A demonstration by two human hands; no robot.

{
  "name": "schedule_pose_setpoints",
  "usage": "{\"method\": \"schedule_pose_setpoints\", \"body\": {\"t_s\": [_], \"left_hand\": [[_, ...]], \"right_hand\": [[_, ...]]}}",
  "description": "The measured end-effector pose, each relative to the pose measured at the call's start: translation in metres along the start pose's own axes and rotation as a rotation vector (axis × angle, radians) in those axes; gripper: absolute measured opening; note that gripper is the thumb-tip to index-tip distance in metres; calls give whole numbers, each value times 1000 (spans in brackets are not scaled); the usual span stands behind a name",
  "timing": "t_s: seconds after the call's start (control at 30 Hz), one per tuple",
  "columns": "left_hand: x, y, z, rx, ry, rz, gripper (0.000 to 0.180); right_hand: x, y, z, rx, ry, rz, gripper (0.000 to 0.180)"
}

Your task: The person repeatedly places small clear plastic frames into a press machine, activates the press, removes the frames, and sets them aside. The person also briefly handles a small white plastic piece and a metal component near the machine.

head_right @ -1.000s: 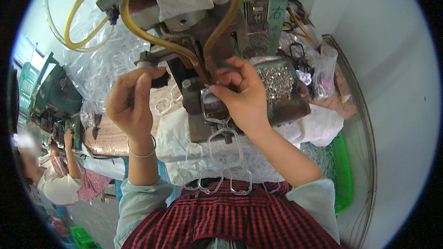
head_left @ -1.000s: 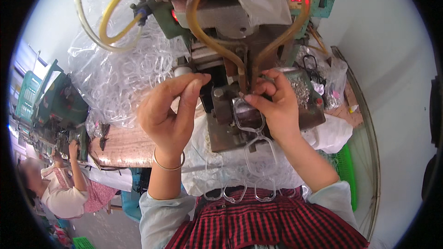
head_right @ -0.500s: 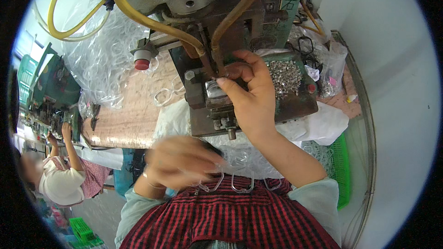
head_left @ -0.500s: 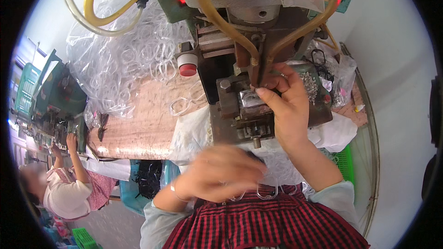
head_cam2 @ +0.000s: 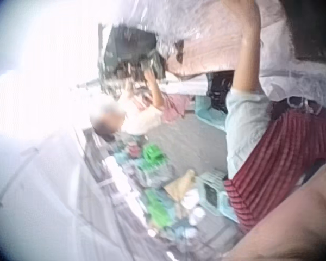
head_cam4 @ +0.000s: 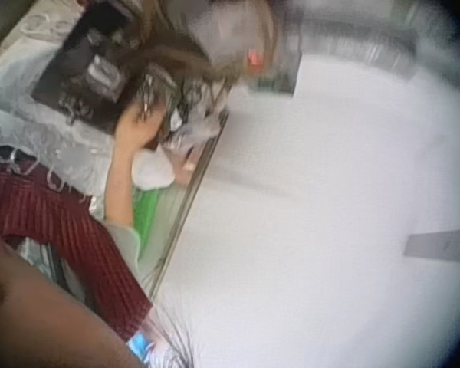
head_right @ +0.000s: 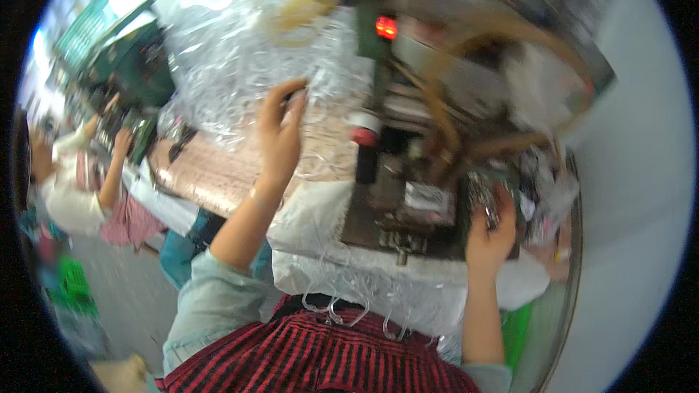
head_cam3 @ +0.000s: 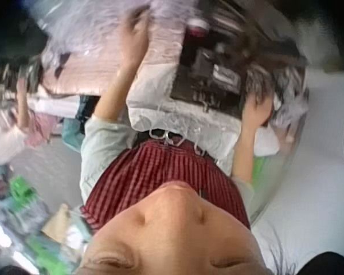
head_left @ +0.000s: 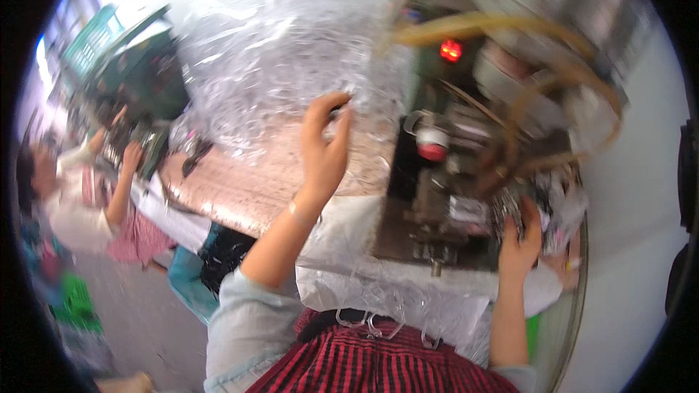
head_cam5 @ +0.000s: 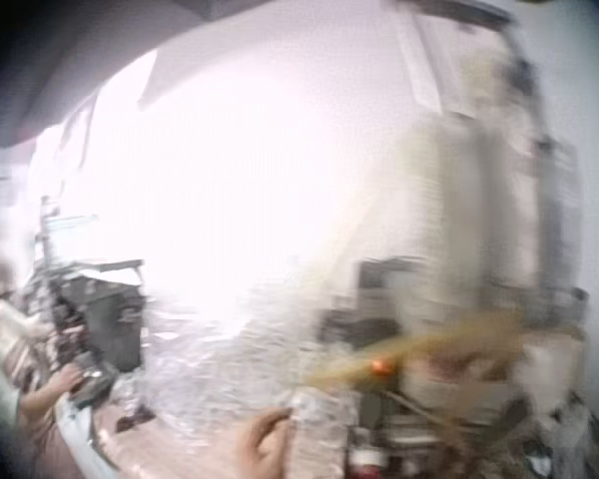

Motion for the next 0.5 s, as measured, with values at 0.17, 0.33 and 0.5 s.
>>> {"method": "schedule_pose_setpoints", "body": {"t_s": [0.17,0.33,0.5], "left_hand": [[-96,-56,-96,-224,-322,-520,34],[-172,-140,-194,-731,105,-978,49],[-226,-165,-184,-743,243,-1031,53]], "right_hand": [[66,-17,28,194,106,348,46],[51,-17,28,196,90,345,41],[77,-2,35,216,24,383,36]]}}
Point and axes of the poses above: each hand's wrist, its own z-axis away from the middle knuckle, its own y-axis out of the back of the hand, x = y × z, the point moved 5 cm from there along -z, towards the middle knuckle, and after that the axes turned 15 degrees about z, right-handed, at the moved point
